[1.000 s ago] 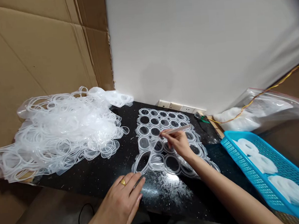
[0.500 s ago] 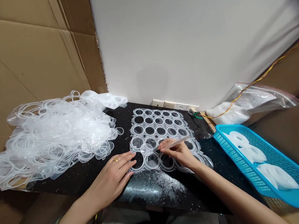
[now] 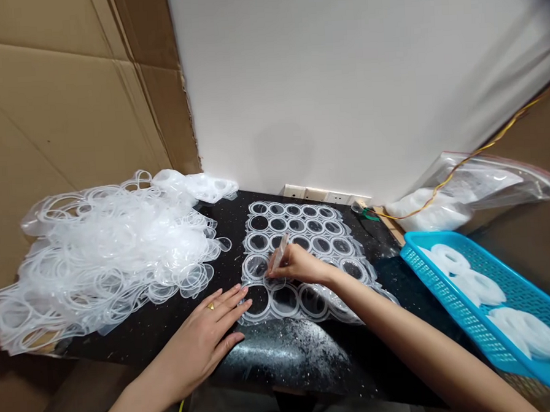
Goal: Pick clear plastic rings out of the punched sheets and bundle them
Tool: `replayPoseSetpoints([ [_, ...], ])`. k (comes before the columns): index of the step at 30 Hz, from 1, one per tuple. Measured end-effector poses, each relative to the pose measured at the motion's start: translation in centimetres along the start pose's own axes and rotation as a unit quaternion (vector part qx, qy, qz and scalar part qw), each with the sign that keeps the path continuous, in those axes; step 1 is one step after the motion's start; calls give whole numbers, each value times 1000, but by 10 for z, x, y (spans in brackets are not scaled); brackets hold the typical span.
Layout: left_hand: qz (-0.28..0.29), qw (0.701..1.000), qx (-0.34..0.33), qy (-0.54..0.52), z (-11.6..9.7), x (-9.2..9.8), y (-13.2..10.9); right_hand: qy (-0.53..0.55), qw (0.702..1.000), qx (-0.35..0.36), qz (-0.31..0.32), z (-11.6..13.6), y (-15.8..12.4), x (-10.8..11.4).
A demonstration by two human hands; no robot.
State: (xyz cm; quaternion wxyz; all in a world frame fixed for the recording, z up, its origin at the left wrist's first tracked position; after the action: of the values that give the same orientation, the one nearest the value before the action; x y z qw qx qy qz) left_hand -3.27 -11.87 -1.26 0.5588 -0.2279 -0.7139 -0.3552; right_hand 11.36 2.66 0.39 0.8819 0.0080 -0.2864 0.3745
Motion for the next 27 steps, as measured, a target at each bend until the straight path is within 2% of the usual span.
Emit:
replayPoseSetpoints([
  [3, 0, 1000, 1, 0, 2, -2, -1, 50, 998, -21, -16, -9, -8, 3],
  [5, -4, 1000, 1, 0, 3, -3, -1, 82, 996, -6, -32, -9, -18, 6],
  [9, -9, 1000, 0, 4, 3, -3, -2, 113, 991, 15, -65, -10, -55, 10],
  [15, -34, 999, 14, -18, 4, 0, -1, 177, 978, -49, -104, -43, -114, 16],
  [19, -43, 998, 19, -27, 4, 2, -2, 207, 964, -59, -157, -62, -142, 31],
  [23, -71, 996, 23, -39, 6, 7, -5, 210, 949, -79, -221, -74, -160, 49],
  [27, -112, 992, 24, -53, 13, 21, -2, 186, 948, -81, -244, -74, -167, 57],
])
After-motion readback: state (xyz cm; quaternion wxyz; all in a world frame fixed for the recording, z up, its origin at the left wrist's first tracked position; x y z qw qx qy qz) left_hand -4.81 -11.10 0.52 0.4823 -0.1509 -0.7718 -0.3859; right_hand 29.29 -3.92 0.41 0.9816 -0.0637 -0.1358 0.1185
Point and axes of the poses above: each hand's wrist, its own y-axis towards the middle knuckle, its own x-axis out of the back of the hand, z = x × y, the point moved 7 cm from there along y, towards the middle knuckle, and after that the axes turned 12 degrees about -x, right-handed, at the moved point
